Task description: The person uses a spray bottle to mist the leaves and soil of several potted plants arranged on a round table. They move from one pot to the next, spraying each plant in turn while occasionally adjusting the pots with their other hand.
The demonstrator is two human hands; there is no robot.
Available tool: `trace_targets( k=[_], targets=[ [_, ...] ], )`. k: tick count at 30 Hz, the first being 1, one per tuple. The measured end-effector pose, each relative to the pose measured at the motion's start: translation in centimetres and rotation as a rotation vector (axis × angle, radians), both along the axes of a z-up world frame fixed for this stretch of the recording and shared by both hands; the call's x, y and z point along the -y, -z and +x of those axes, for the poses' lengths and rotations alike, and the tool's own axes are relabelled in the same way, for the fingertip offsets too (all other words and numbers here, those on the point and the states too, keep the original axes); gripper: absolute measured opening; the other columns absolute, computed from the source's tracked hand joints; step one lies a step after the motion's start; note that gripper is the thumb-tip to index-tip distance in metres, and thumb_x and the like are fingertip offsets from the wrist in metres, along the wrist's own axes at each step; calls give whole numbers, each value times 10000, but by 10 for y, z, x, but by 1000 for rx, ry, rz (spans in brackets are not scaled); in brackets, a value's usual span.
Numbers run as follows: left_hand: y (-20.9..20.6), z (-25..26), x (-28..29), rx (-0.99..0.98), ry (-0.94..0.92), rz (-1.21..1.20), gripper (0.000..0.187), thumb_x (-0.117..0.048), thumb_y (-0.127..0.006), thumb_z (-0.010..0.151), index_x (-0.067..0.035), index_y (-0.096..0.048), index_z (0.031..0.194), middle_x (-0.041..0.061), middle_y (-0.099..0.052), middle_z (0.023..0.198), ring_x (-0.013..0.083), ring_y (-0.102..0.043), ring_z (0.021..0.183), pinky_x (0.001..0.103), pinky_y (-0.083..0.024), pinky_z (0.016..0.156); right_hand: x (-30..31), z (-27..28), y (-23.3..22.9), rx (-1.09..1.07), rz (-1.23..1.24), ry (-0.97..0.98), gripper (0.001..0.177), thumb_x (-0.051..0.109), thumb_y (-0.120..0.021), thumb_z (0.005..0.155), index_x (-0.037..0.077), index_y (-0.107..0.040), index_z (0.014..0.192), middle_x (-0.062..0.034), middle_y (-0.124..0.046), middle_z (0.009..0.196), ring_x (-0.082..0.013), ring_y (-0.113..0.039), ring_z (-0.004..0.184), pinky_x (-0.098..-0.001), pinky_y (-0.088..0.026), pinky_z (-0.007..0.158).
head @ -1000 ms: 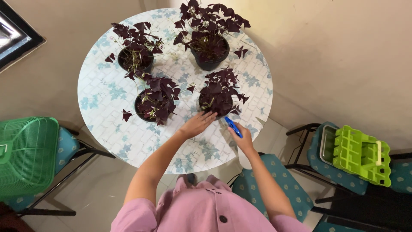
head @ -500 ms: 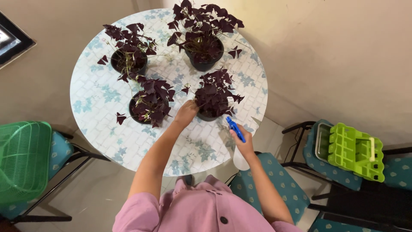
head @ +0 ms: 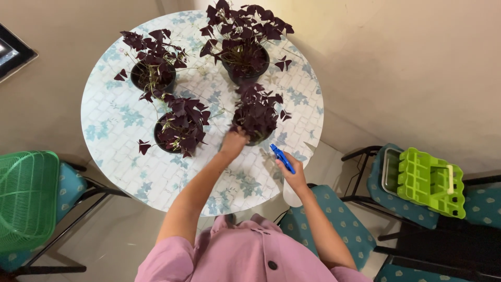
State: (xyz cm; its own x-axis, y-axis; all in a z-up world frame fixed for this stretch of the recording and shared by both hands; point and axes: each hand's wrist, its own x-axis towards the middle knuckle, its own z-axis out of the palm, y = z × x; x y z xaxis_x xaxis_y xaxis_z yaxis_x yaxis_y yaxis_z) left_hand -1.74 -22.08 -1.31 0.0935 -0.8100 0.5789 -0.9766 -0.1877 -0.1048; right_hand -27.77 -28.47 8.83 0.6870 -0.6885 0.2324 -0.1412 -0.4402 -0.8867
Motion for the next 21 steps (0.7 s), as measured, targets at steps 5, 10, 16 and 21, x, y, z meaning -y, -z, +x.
trace_targets(
  k=[5, 10, 16, 21],
  targets=[
    [27, -32, 20, -36, -127, 14, 107, -378, -714, 829, -286, -739, 779, -62, -711, 687, 172, -690, 796, 471, -415, 937, 6, 5, 10, -38, -1, 26, 313, 282, -774, 906, 100, -740, 1158, -166, -751, 848, -210, -687, 746, -375, -526, 682],
    [-6, -53, 23, -209, 37, -320, 94, -221, -802, 690, -172, -731, 655, 66, -662, 587, 297, -650, 682, 470, -421, 741, 8, 14, 6, -103, -1, 49, 285, 324, -754, 917, 165, -751, 1153, -115, -755, 822, -213, -686, 713, -360, -512, 657],
    [-83, -51, -17, -245, 143, -277, 229, -161, -767, 802, -41, -687, 624, 126, -639, 583, 320, -668, 714, 457, -443, 770, 30, 27, 39, -179, 139, 113, 228, 416, -776, 892, 204, -775, 977, -56, -703, 662, -145, -613, 614, -290, -463, 570],
    [-79, -25, -22, -96, 119, -194, 118, -60, -738, 812, -129, -742, 907, 12, -620, 663, 221, -607, 661, 394, -456, 657, 31, 34, 34, -156, 203, 153, 220, 395, -772, 900, 175, -771, 907, -75, -705, 654, -150, -619, 603, -299, -461, 550]
  ],
)
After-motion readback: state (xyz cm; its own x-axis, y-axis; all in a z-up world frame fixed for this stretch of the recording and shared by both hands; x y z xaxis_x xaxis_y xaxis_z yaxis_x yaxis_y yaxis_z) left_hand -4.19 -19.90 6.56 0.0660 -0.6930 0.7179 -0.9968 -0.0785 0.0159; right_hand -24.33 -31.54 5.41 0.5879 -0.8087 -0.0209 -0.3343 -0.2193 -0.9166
